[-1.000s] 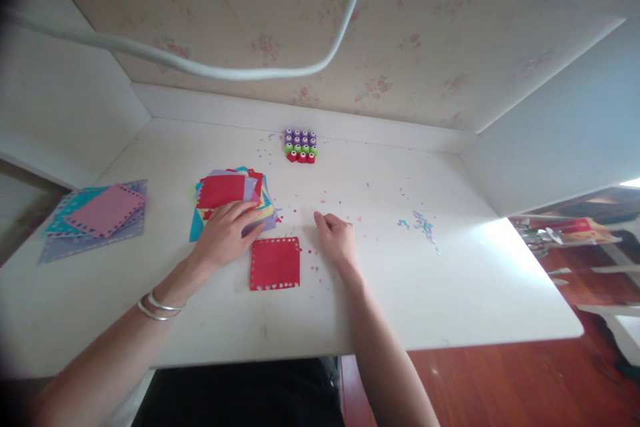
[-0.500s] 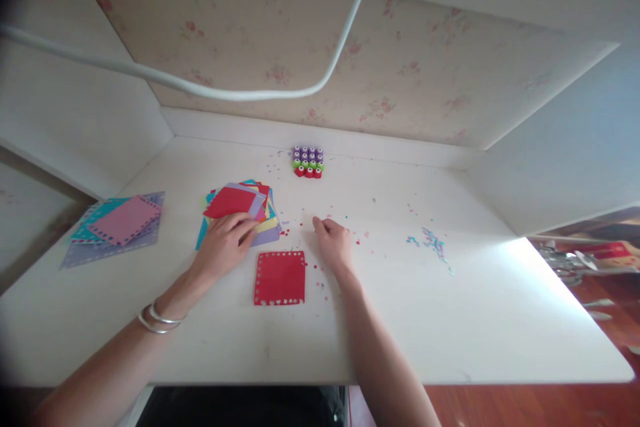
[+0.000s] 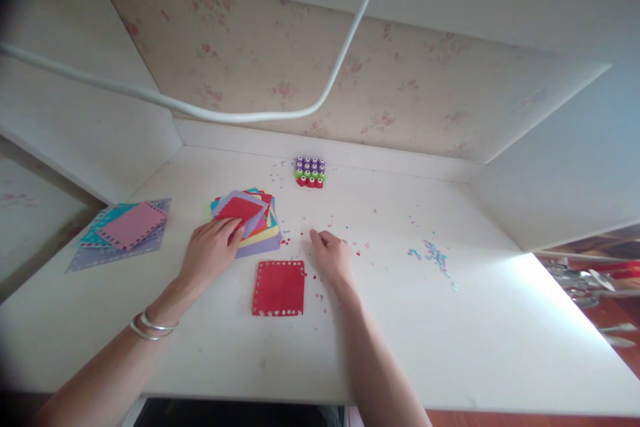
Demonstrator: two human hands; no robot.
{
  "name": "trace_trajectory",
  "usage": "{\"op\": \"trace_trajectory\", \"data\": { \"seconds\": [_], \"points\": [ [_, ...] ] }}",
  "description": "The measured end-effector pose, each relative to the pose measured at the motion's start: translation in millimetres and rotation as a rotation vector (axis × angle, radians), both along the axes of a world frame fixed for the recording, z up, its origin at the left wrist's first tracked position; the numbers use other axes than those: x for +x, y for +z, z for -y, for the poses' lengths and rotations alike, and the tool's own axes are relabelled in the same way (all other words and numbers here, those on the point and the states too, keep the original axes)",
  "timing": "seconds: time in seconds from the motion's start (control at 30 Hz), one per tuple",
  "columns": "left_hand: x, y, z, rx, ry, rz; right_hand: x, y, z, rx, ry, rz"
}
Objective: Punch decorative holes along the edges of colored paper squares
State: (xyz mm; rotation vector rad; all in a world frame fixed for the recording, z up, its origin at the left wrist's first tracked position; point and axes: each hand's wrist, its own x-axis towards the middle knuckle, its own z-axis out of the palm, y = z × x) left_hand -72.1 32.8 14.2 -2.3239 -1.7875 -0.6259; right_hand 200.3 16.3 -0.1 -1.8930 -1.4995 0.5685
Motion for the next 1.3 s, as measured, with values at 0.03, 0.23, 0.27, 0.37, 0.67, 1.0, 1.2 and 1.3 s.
{"op": "trace_trajectory", "data": {
  "seconds": [0.03, 0.23, 0.27, 0.37, 0.67, 1.0, 1.2, 1.3],
  "points": [
    [-1, -0.4, -1, -0.011, 0.006, -0.003, 0, -0.3, 0, -0.005, 0.005, 0.004],
    [-8, -3.4, -5, -0.025, 0.035, -0.025, 1, -0.9, -1, -0.027, 0.031, 0.037],
    [-8, -2.6, -5, -0.015, 0.056, -0.028, 1, -1.0, -1, -0.029, 0.035, 0.044],
    [-9, 1.6, -3, 0.014, 0.128, -0.028, 1, -1.5, -1, -0.031, 0.041, 0.064],
    [-6, -6.5, -6, -0.037, -0.072, -0.058, 1, -3.2, -2, -0.045, 0.051, 0.078],
    [-10, -4.2, -9, -0.059, -0.096, -0.092, 0, 0.0, 0, -0.054, 0.053, 0.113],
    [-13, -2.4, -10, -0.097, -0.008, -0.082, -1, 0.6, 1, -0.057, 0.070, 0.133],
    [-13, -1.8, -11, -0.107, 0.045, -0.059, -1, 0.8, 1, -0.063, 0.070, 0.143]
  ]
}}
